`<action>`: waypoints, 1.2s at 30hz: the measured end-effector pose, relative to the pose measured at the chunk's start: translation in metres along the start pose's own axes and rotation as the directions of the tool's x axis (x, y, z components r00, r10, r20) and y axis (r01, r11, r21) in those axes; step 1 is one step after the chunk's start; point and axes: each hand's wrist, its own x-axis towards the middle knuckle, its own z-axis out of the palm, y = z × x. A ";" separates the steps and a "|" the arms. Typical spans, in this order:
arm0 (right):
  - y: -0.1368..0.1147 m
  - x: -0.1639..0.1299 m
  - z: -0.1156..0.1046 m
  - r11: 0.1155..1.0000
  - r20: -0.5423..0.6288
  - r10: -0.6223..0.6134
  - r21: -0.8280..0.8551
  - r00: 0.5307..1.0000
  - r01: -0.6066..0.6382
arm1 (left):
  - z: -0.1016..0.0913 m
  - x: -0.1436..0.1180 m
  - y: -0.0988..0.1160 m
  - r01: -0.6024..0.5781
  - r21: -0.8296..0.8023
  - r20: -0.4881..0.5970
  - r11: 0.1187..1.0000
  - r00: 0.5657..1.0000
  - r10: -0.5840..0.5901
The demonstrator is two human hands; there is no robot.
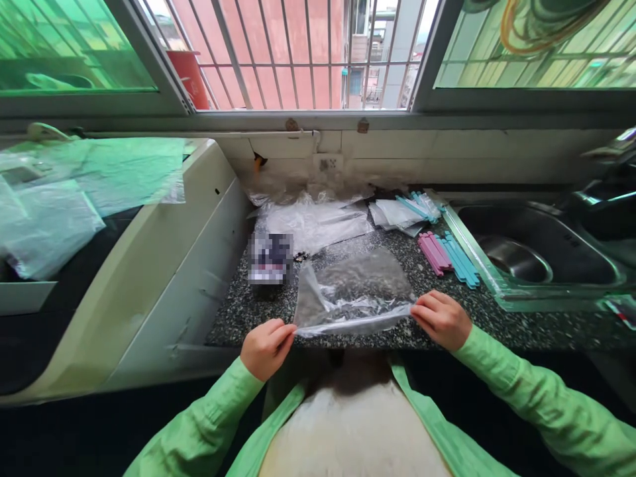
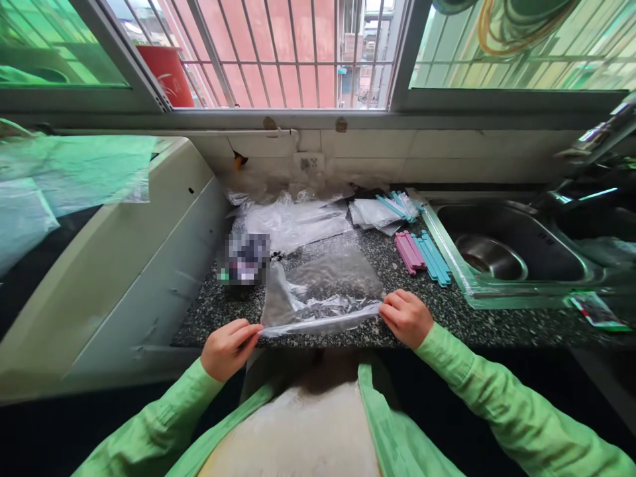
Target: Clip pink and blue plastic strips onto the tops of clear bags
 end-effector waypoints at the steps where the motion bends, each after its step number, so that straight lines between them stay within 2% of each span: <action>1: 0.000 -0.002 0.001 1.000 0.022 -0.014 0.011 1.000 0.014 | 0.001 -0.002 0.000 -0.008 0.004 0.008 1.000 1.000 0.008; 5: 0.007 -0.006 -0.002 0.990 0.124 -0.015 0.141 0.992 -0.002 | 0.002 -0.006 0.002 -0.036 0.000 0.044 0.999 0.998 0.036; 9: 0.030 0.002 -0.011 0.921 0.242 0.102 0.344 0.965 -0.184 | -0.002 -0.011 0.001 -0.090 -0.015 0.095 0.996 0.991 0.091; 11: 0.047 0.014 -0.012 0.856 0.341 0.206 0.392 0.917 -0.338 | -0.007 -0.015 -0.003 -0.132 -0.043 0.135 0.990 0.981 0.137; 14: 0.069 0.040 -0.006 0.690 0.490 0.365 0.428 0.791 -0.583 | -0.018 -0.017 -0.010 -0.129 -0.109 0.138 0.986 0.980 0.143; 16: 0.078 0.061 0.003 0.598 0.534 0.437 0.429 0.724 -0.677 | -0.024 -0.012 -0.015 -0.035 -0.134 0.100 0.990 0.994 0.049; 18: 0.083 0.082 0.014 0.540 0.576 0.474 0.407 0.666 -0.737 | -0.027 -0.001 -0.018 0.175 -0.116 0.090 0.978 0.982 -0.165; 19: 0.083 0.092 0.019 0.521 0.600 0.482 0.389 0.638 -0.760 | -0.026 0.007 -0.018 0.311 -0.096 0.102 0.945 0.948 -0.301; 20: 0.082 0.101 0.024 0.511 0.622 0.482 0.373 0.617 -0.775 | -0.024 0.016 -0.019 0.447 -0.077 0.139 0.891 0.890 -0.435; 22: 0.078 0.115 0.032 0.509 0.662 0.459 0.349 0.592 -0.786 | -0.014 0.035 -0.021 0.626 -0.120 0.275 0.770 0.767 -0.580; 24: 0.072 0.124 0.038 0.524 0.685 0.423 0.349 0.593 -0.777 | -0.001 0.051 -0.023 0.715 -0.257 0.382 0.650 0.693 -0.611; 26: 0.069 0.128 0.042 0.537 0.686 0.396 0.367 0.611 -0.760 | 0.011 0.062 -0.024 0.760 -0.365 0.456 0.537 0.650 -0.608; 30: 0.081 0.123 0.045 0.546 0.638 0.432 0.377 0.637 -0.748 | 0.021 0.069 -0.025 0.780 -0.482 0.462 0.399 0.613 -0.641; 36: 0.110 0.115 0.048 0.567 0.497 0.545 0.375 0.675 -0.733 | 0.024 0.067 -0.030 0.792 -0.532 0.478 0.299 0.573 -0.666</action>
